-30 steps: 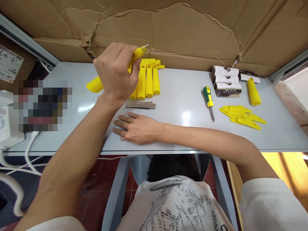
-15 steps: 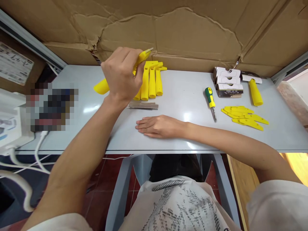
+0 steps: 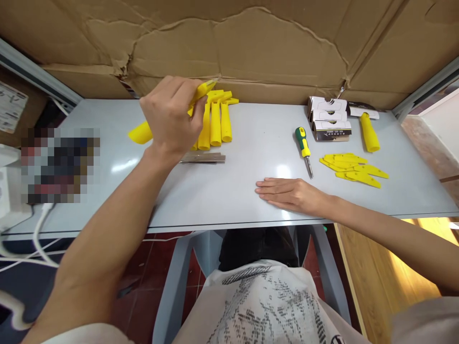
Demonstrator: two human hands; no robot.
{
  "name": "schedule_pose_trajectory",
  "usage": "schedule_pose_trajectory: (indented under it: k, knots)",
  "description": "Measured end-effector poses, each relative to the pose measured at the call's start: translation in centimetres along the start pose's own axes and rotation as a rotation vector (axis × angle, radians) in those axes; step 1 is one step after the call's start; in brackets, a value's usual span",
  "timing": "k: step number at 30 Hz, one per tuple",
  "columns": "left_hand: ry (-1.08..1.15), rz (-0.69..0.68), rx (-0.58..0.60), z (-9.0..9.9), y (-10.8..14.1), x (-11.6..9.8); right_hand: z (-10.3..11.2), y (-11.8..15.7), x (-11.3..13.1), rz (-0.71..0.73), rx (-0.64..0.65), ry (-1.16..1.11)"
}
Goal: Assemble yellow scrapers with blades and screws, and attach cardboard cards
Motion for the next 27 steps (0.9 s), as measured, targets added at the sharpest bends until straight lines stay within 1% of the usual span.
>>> schedule_pose_trajectory:
  k: [4, 9, 13, 15, 17, 21, 25, 27]
  knots:
    - [-0.019, -0.003, -0.03, -0.2, 0.1, 0.3, 1.3, 3.9, 0.6, -0.057, -0.045, -0.031]
    - [-0.047, -0.033, -0.066, -0.6, 0.2, 0.3, 2.3, 7.0, 1.9, -0.138, -0.093, -0.049]
    - [-0.025, -0.052, -0.073, -0.8, 0.2, 0.5, 2.9, 9.8, 2.2, -0.267, -0.032, -0.137]
    - [-0.019, -0.047, -0.058, -0.9, 0.2, 0.6, 3.1, 11.5, 2.0, -0.365, -0.002, -0.193]
    - [-0.01, -0.029, -0.031, -1.0, 0.2, 0.8, 3.2, 12.9, 1.8, -0.448, -0.001, -0.23]
    - [0.025, -0.003, 0.021, -1.2, 0.3, 1.1, 3.3, 14.7, 1.6, -0.514, -0.018, -0.246]
    - [-0.01, 0.012, 0.037, -1.1, 0.2, 1.2, 3.7, 15.9, 1.0, -0.596, -0.021, -0.351]
    - [-0.011, 0.032, 0.037, -1.1, 0.1, 1.2, 4.5, 16.2, 0.6, -0.565, -0.019, -0.282]
Point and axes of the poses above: each hand's wrist, its own y-axis away from the middle knuckle, its own z-axis out of the back of the hand, x = y × z, the point moved 4 cm from there along -y, towards the middle knuckle, and after that the axes turned 8 degrees about x, right-handed, at the moved point
